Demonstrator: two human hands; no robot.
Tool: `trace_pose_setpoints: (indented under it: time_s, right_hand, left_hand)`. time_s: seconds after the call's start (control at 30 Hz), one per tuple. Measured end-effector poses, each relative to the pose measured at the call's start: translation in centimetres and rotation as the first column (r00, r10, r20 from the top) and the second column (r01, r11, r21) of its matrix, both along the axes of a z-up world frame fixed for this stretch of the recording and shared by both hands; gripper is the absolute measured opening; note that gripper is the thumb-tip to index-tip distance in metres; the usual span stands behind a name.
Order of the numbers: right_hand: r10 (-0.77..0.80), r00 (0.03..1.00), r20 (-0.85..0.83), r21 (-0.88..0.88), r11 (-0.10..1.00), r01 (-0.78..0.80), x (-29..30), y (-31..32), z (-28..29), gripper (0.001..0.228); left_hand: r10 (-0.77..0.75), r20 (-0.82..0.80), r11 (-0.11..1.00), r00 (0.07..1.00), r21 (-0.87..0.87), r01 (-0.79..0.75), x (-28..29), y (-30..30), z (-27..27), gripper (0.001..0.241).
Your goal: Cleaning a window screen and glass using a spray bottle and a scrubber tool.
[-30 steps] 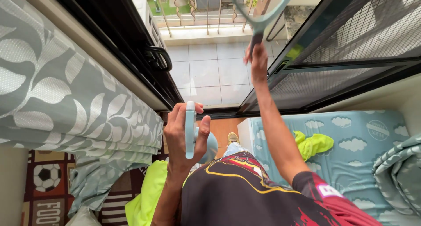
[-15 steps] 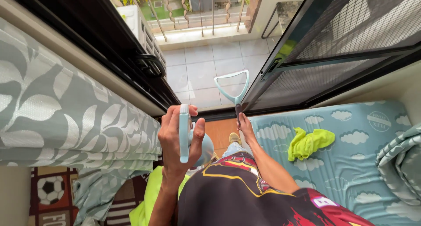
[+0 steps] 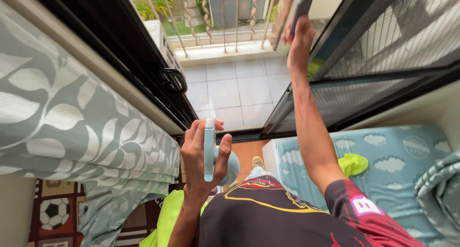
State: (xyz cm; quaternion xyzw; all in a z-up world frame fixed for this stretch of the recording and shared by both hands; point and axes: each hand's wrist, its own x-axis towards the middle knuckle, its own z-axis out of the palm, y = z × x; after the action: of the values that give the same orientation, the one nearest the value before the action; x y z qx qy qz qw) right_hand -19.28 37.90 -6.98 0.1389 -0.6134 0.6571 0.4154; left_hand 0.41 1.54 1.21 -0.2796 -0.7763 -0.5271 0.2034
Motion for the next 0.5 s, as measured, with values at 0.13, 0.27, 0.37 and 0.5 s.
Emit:
trace_pose_setpoints:
  time_s: [0.13,0.27,0.37,0.5]
  right_hand:
    - [0.131,0.989,0.064,-0.085,0.988,-0.125,2.8,-1.5,-11.9,0.045]
    - [0.081,0.84,0.536,-0.156,0.988,0.004,10.2,-5.4,-25.7,0.046]
    - [0.116,0.725,0.679,-0.222,0.974,0.053,13.8,-6.8,-29.3,0.038]
    - [0.114,0.903,0.414,-0.059,0.993,-0.098,12.8,-7.7,-20.0,0.042]
  left_hand:
    - [0.042,0.003,0.998,0.999,0.037,-0.042,-0.5,-0.2,-0.6,0.02]
    - [0.047,-0.041,0.998,0.998,0.053,-0.045,-1.7,-0.3,-0.4,0.023]
    - [0.041,-0.103,0.998,0.994,0.06,-0.035,-2.8,0.0,0.1,0.024]
    - [0.016,-0.164,0.999,0.986,0.051,-0.008,-4.0,0.8,1.0,0.023]
